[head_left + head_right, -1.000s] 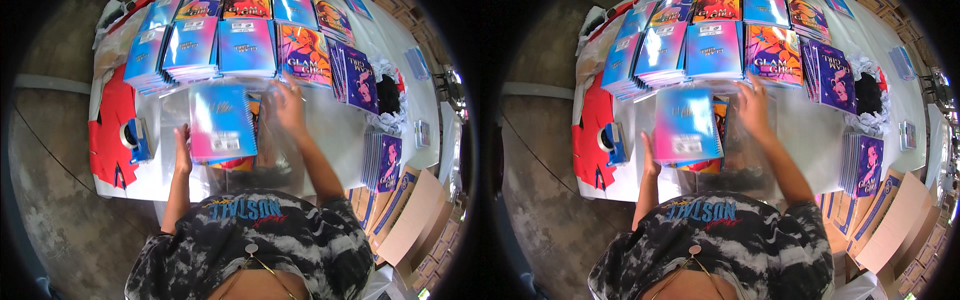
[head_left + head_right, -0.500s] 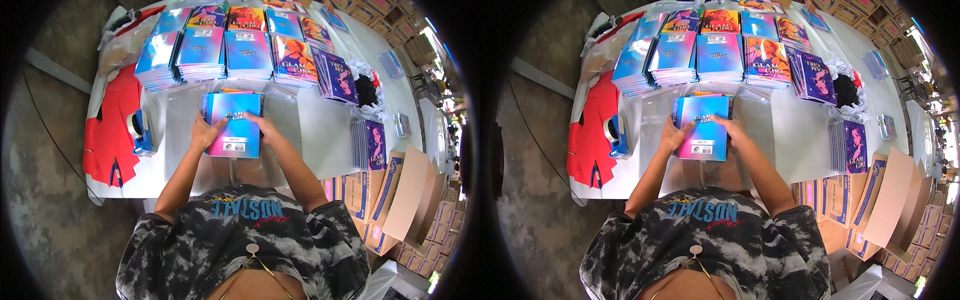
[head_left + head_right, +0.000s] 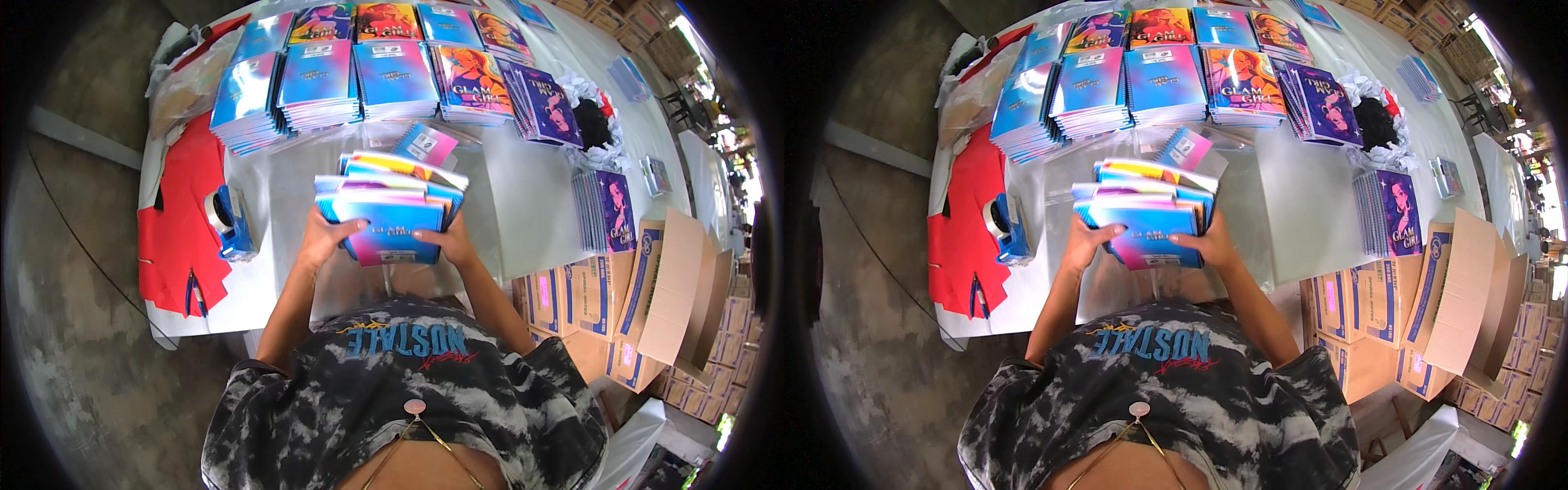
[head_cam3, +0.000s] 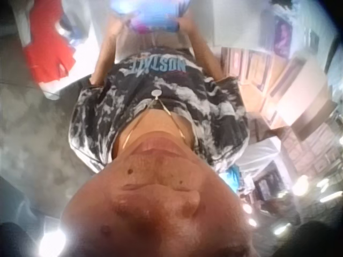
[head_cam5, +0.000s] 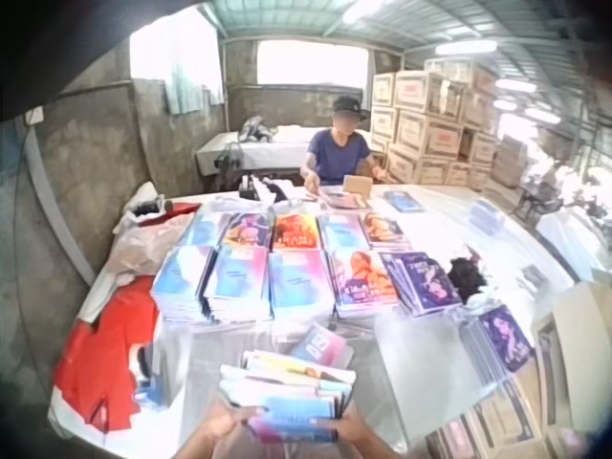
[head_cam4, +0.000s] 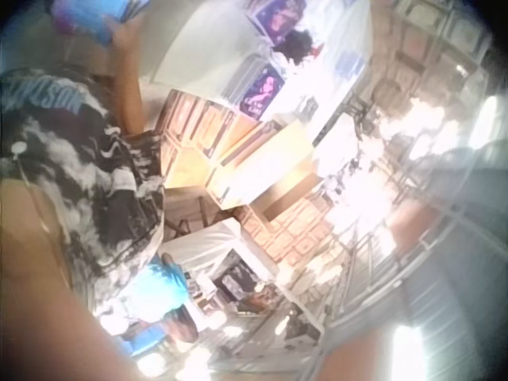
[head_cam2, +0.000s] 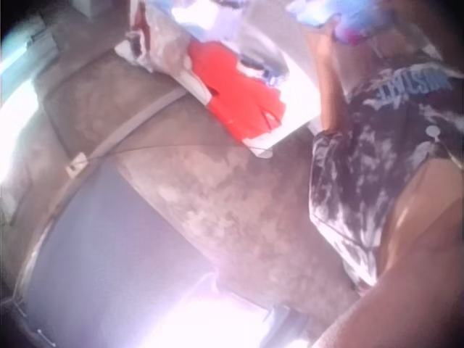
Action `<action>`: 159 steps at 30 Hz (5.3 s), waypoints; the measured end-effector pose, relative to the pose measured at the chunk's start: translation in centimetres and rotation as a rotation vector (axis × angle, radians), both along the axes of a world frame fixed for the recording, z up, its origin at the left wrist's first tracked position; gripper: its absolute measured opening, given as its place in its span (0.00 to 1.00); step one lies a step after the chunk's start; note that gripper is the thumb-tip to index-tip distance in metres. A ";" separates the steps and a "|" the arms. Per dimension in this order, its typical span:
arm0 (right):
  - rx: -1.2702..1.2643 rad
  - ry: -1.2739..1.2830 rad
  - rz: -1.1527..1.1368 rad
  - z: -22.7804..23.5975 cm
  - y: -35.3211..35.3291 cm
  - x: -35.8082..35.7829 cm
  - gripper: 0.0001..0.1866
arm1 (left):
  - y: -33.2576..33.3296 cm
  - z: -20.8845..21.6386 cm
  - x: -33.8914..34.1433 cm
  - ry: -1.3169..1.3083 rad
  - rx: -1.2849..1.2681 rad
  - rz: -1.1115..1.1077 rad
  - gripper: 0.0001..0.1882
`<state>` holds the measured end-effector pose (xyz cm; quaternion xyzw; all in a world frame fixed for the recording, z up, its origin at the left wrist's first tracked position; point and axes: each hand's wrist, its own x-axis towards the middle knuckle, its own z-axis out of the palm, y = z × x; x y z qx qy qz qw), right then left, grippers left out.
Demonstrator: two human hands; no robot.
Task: The person places stacks of spiral-bound notebooks into clear plastic bags on a table, then seals the bags using a handheld tape dispenser. The person repeats this process for multiple stacks of notebooks.
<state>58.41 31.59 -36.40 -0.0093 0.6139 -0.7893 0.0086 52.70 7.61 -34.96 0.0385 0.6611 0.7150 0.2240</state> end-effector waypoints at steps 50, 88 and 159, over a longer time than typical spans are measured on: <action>0.149 0.080 0.046 1.6 1.8 5.6 0.31 | 19.2 5.9 -16.3 1.533 -0.599 -0.042 0.12; 0.434 0.320 -0.249 -0.7 0.6 5.1 0.33 | 7.4 12.7 -3.7 0.553 -0.293 -0.554 0.22; 0.229 0.128 -0.309 1.8 -0.3 5.0 0.48 | 1.2 0.2 4.8 0.188 0.138 0.068 0.61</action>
